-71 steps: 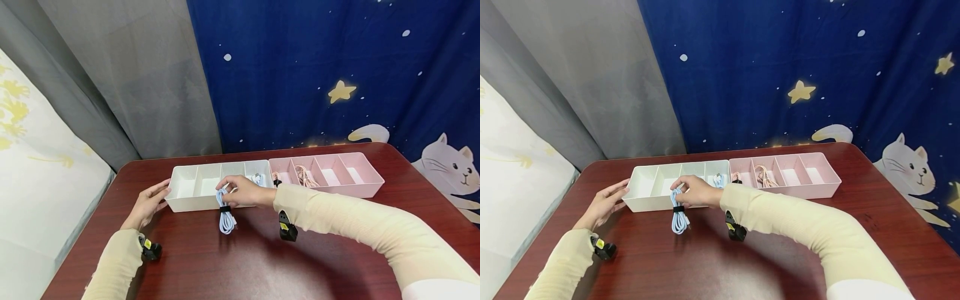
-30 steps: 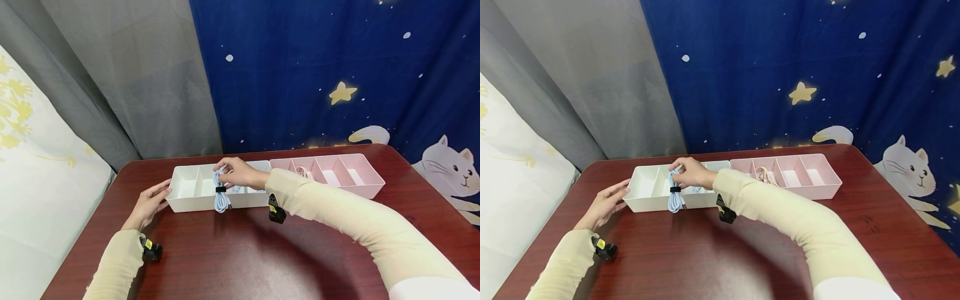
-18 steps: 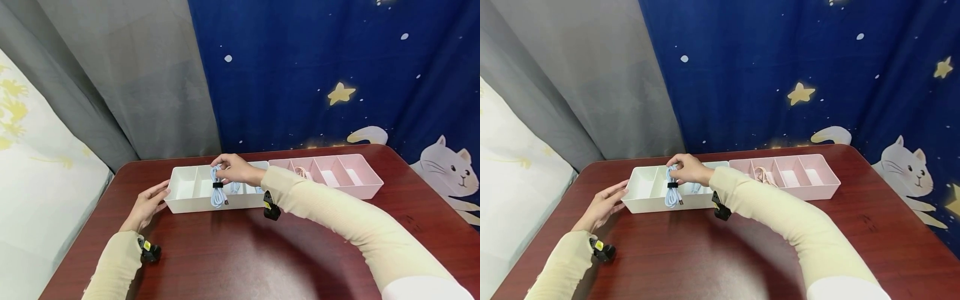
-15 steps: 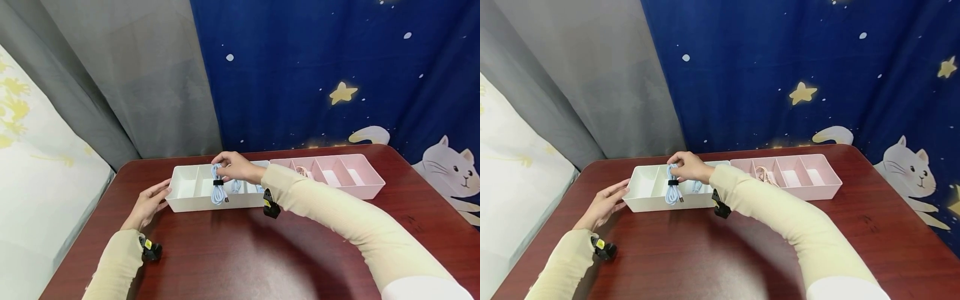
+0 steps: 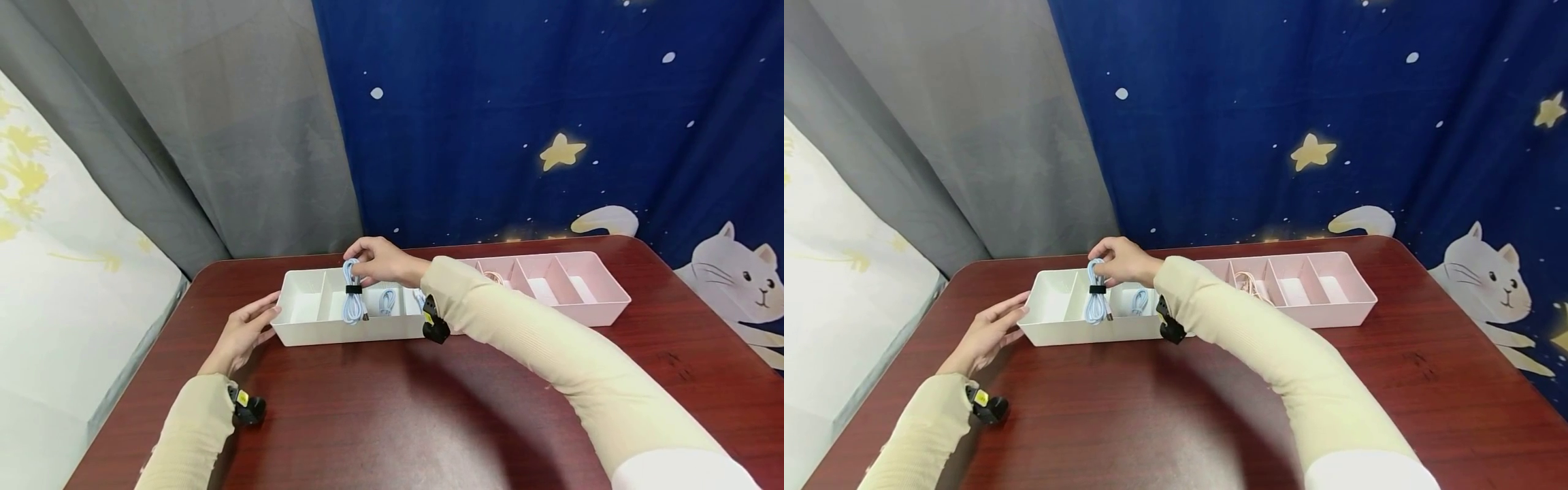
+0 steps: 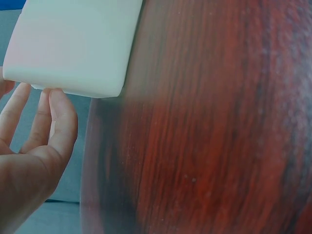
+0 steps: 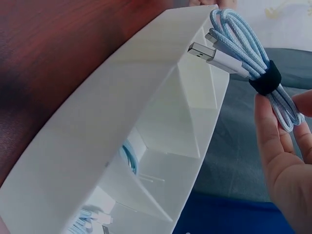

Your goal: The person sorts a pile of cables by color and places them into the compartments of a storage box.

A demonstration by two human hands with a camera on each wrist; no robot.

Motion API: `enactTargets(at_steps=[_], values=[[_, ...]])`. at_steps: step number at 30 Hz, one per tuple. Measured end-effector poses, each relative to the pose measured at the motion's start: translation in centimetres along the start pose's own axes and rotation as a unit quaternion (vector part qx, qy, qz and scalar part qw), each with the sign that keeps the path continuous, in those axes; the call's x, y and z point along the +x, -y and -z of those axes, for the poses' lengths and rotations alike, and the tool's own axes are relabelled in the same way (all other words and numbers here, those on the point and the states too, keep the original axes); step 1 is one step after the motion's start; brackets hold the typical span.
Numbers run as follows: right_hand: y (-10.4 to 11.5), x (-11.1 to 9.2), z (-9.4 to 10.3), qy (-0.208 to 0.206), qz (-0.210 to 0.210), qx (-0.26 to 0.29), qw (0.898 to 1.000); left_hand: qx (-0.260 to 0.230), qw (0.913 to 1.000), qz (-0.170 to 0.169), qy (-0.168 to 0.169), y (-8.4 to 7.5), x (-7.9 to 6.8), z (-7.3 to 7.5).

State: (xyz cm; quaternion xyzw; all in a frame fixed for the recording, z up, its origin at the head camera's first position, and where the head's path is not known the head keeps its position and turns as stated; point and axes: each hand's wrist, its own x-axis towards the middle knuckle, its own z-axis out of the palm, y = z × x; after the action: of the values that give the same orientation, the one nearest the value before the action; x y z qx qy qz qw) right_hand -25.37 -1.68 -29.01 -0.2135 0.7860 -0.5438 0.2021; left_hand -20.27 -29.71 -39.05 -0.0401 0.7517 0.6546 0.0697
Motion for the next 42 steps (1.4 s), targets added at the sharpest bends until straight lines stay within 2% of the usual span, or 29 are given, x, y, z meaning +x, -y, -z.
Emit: enactTargets(at_steps=[29, 34, 42], values=[[0.5, 1.6, 0.1, -0.043, -0.012, 0.026, 0.999, -0.004, 1.0000, 0.001, 0.006, 0.0, 0.0, 0.1], [0.7, 1.8, -0.1, -0.041, -0.016, 0.031, 0.999, -0.004, 1.0000, 0.001, 0.003, -0.1, -0.1, 0.0], [0.8, 2.4, -0.5, -0.006, -0.029, 0.013, 0.999, -0.005, 1.0000, -0.004, 0.002, -0.2, -0.1, -0.1]])
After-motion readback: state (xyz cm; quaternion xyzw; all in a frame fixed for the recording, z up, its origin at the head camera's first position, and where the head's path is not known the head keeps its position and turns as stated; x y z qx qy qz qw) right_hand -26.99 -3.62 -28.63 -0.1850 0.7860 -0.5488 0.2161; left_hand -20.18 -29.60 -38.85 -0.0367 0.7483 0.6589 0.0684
